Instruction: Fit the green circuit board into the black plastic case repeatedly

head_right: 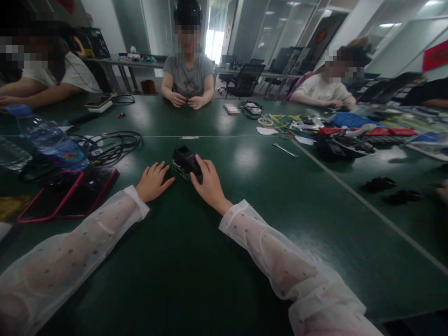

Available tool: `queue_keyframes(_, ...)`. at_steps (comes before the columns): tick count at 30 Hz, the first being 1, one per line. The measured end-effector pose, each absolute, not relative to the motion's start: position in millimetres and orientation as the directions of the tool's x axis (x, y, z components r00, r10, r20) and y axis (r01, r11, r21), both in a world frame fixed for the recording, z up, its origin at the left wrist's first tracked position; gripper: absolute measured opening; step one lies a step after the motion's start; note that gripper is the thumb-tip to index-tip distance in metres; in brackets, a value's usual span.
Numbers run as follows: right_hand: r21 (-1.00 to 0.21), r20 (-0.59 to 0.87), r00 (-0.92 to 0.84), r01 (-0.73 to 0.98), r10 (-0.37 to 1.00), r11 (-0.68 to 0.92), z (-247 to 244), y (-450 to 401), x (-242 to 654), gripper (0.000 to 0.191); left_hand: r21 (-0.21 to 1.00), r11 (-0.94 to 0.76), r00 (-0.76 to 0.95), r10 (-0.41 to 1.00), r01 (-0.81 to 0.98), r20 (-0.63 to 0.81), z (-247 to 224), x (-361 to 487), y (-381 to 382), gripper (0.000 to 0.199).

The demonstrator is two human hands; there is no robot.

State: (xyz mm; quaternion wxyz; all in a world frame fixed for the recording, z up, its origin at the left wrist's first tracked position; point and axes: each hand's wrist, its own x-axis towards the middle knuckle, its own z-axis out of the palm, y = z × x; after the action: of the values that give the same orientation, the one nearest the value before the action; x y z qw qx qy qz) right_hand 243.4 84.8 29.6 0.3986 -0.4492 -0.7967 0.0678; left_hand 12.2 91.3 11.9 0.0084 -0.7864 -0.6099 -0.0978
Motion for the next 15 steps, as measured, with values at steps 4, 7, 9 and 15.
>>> queue_keyframes(4,-0.469,0.507,-0.376,0.634,0.775,0.614,27,86,243,0.061,0.119,-0.261,0.240,0.956,0.958,0.167,12,12,92,0.068)
queue_keyframes(7,-0.467,0.446,-0.435,0.633,0.782,0.618,23,91,245,0.061,0.116,-0.254,0.236,0.961,0.960,0.146,14,13,91,0.069)
queue_keyframes(9,-0.466,0.428,-0.450,0.633,0.783,0.618,21,94,246,0.061,0.108,-0.249,0.233,0.962,0.962,0.141,15,14,91,0.070)
queue_keyframes(15,-0.464,0.444,-0.451,0.624,0.774,0.629,20,95,246,0.059,0.116,-0.255,0.235,0.958,0.960,0.162,11,13,91,0.072)
